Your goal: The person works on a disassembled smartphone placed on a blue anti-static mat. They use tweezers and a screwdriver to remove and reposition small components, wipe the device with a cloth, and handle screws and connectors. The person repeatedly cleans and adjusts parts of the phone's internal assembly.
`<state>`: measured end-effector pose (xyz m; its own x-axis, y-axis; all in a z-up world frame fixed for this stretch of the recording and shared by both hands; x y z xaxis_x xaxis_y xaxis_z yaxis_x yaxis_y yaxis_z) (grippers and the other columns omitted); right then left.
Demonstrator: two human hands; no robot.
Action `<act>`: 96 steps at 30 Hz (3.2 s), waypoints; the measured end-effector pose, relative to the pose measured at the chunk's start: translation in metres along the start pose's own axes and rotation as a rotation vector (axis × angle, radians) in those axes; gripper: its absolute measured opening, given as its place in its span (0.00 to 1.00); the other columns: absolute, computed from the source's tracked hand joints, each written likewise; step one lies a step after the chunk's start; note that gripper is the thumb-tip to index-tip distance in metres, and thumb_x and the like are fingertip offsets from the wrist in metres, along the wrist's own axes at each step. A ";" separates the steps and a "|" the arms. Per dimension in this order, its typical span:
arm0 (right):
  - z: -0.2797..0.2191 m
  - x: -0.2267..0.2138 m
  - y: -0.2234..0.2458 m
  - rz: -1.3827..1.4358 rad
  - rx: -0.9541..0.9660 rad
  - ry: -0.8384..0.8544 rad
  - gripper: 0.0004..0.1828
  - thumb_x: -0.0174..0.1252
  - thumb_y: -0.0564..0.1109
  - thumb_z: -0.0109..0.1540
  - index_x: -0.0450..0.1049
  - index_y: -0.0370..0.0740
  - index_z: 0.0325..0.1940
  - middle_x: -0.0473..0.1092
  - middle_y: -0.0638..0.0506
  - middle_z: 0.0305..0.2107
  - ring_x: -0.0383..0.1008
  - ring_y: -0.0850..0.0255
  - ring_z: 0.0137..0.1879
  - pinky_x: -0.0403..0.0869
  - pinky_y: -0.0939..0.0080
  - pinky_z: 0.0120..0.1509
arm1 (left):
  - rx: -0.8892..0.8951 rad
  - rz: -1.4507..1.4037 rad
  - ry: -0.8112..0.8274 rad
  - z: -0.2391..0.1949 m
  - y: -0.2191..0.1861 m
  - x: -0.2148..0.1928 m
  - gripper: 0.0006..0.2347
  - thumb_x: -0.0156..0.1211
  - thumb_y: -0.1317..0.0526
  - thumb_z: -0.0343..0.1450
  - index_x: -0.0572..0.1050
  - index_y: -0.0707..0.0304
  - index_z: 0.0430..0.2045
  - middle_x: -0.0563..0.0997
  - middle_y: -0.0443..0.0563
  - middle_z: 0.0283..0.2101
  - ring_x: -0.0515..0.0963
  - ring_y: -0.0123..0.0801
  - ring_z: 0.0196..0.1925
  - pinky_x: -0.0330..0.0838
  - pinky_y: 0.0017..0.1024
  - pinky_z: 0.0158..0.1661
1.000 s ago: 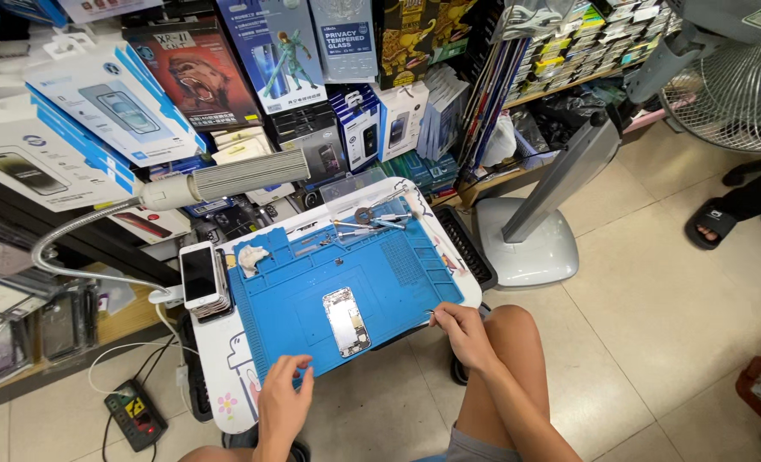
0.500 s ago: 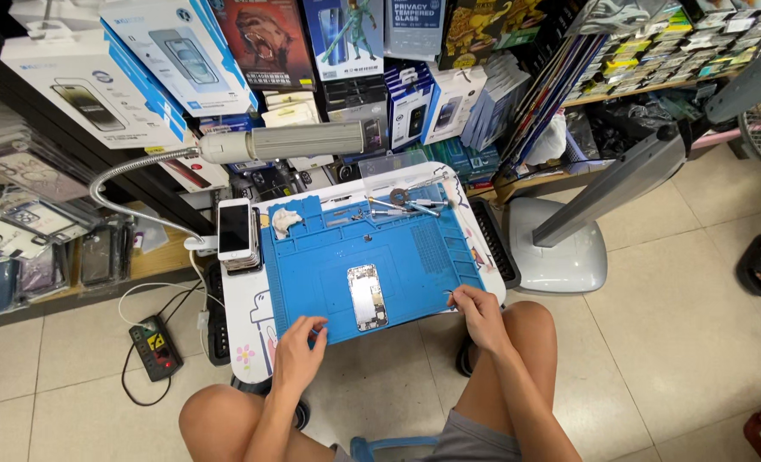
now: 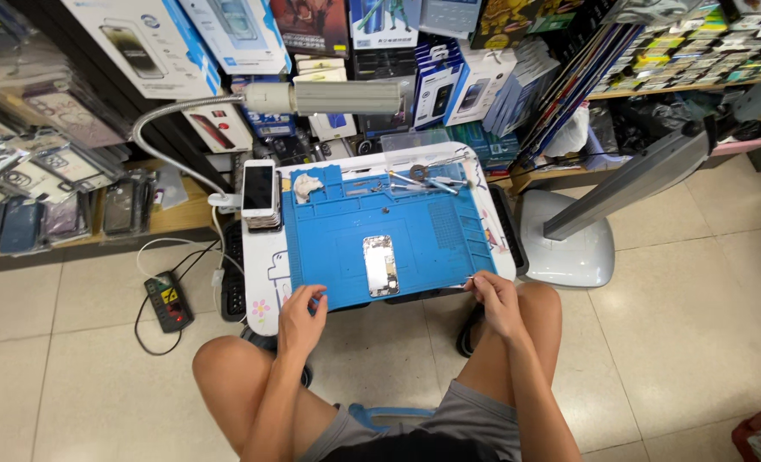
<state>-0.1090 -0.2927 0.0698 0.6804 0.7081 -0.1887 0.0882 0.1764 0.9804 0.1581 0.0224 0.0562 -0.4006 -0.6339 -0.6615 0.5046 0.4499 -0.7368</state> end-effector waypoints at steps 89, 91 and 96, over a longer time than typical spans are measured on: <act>0.172 0.081 0.007 -1.206 -0.103 0.235 0.11 0.60 0.54 0.67 0.82 0.50 0.48 0.77 0.57 0.32 0.82 0.55 0.42 0.80 0.51 0.44 | 0.309 0.535 0.149 0.080 -0.044 0.106 0.22 0.61 0.50 0.73 0.73 0.56 0.61 0.70 0.54 0.50 0.72 0.41 0.48 0.66 0.37 0.41; 0.169 0.084 0.003 -1.240 -0.101 0.249 0.11 0.60 0.54 0.67 0.82 0.50 0.48 0.77 0.57 0.32 0.82 0.55 0.42 0.80 0.51 0.44 | 0.301 0.539 0.151 0.076 -0.043 0.109 0.22 0.61 0.50 0.73 0.73 0.56 0.61 0.69 0.54 0.51 0.71 0.42 0.48 0.66 0.38 0.41; 0.171 0.090 -0.001 -1.278 -0.029 0.285 0.11 0.62 0.52 0.65 0.83 0.49 0.46 0.78 0.56 0.31 0.83 0.52 0.41 0.80 0.49 0.43 | 0.302 0.550 0.136 0.079 -0.043 0.111 0.22 0.59 0.50 0.74 0.72 0.56 0.63 0.68 0.55 0.52 0.70 0.42 0.48 0.66 0.38 0.43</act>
<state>0.0761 -0.3460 0.0619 -0.0487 0.1488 -0.9877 0.5349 0.8390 0.1000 0.1519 -0.1170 0.0253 -0.1053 -0.2667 -0.9580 0.8495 0.4767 -0.2261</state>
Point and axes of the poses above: each hand's wrist, its own z-axis towards the middle knuckle, its own x-axis out of the palm, y = z × x, the point moved 8 cm from there along z, towards the middle knuckle
